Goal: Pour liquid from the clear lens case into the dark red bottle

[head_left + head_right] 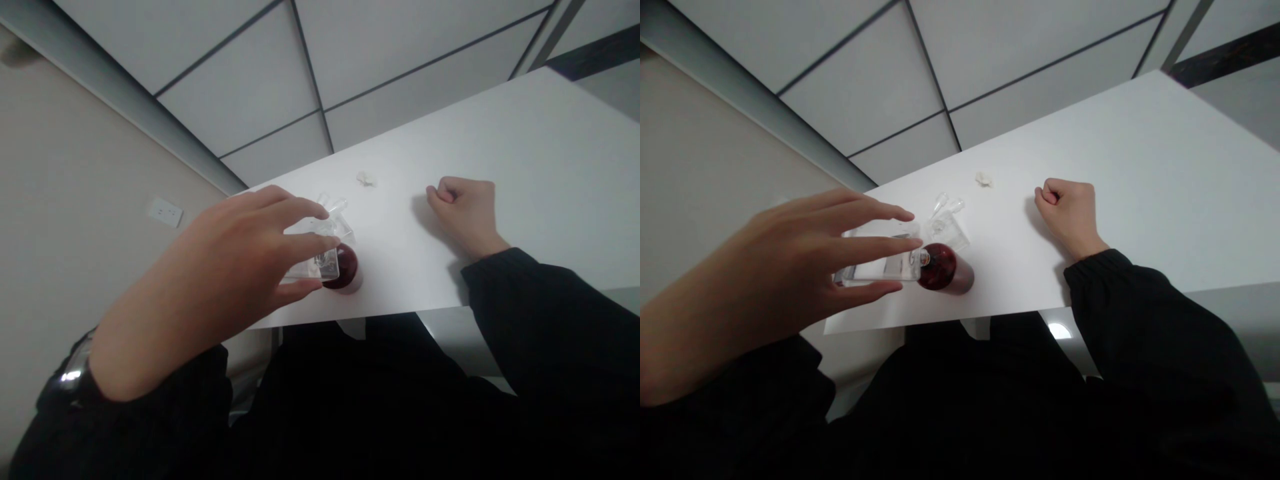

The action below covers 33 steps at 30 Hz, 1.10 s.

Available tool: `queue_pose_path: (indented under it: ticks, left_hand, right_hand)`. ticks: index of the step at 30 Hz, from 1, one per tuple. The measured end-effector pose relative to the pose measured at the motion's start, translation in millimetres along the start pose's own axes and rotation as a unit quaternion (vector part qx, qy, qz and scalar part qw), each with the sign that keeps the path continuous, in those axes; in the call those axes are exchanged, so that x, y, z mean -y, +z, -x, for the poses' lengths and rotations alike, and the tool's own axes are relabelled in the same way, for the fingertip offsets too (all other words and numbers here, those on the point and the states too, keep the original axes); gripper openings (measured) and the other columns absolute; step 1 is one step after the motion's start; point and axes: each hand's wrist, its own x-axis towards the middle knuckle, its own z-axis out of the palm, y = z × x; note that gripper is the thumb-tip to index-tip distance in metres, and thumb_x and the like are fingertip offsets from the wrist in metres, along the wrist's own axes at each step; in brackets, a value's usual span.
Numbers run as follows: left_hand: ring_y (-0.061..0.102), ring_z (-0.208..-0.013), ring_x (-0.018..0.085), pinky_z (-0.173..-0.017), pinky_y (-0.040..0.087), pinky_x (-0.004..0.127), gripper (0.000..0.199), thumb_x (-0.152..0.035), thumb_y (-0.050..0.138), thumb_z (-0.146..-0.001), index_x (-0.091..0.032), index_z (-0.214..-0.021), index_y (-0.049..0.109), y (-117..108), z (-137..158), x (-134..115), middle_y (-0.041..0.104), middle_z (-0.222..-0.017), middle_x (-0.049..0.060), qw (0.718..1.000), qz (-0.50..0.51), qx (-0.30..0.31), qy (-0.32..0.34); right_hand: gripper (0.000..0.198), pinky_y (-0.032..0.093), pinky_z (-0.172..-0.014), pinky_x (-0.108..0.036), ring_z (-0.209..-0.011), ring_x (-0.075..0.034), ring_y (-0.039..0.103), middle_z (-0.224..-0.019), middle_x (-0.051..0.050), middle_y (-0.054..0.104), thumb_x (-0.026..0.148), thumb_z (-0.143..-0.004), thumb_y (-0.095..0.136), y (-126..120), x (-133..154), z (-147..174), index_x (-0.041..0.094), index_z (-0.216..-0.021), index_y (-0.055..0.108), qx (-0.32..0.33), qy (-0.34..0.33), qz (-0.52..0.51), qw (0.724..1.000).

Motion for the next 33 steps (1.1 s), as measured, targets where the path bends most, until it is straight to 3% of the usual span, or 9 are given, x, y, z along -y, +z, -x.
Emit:
queue_pose_path:
  ticks: [12,24,33]
  left_hand:
    - [0.068,-0.115,0.030,-0.095,0.061,0.048,0.025,-0.023,0.073,-0.096,-0.022,-0.121,0.074,0.4,-4.8,0.5,0.073,-0.128,0.009,1.000,-0.006,0.012,0.004]
    - [0.064,-0.120,0.028,-0.106,0.056,0.045,0.028,-0.027,0.067,-0.097,-0.026,-0.124,0.073,-1.5,-8.6,1.2,0.071,-0.134,0.007,0.999,0.023,0.034,-0.004]
    - [0.065,-0.119,0.027,-0.104,0.059,0.046,0.026,-0.021,0.063,-0.101,-0.020,-0.124,0.073,-4.4,-9.6,-1.3,0.071,-0.133,0.009,1.000,0.012,0.026,0.010]
  right_hand:
    - [0.041,0.022,-0.058,-0.035,-0.051,-0.013,0.026,-0.048,0.003,0.026,0.021,-0.077,0.058,-0.6,1.5,-1.1,0.023,-0.055,0.024,0.003,-0.002,-0.003,1.000]
    - [0.043,0.022,-0.058,-0.035,-0.051,-0.013,0.026,-0.049,0.004,0.023,0.020,-0.079,0.059,-1.5,4.1,-0.5,0.024,-0.055,0.022,0.010,0.004,-0.006,1.000]
    - [0.043,0.022,-0.058,-0.035,-0.052,-0.012,0.026,-0.049,0.005,0.024,0.017,-0.079,0.059,-0.8,5.1,-0.7,0.024,-0.055,0.023,0.008,0.006,-0.003,1.000]
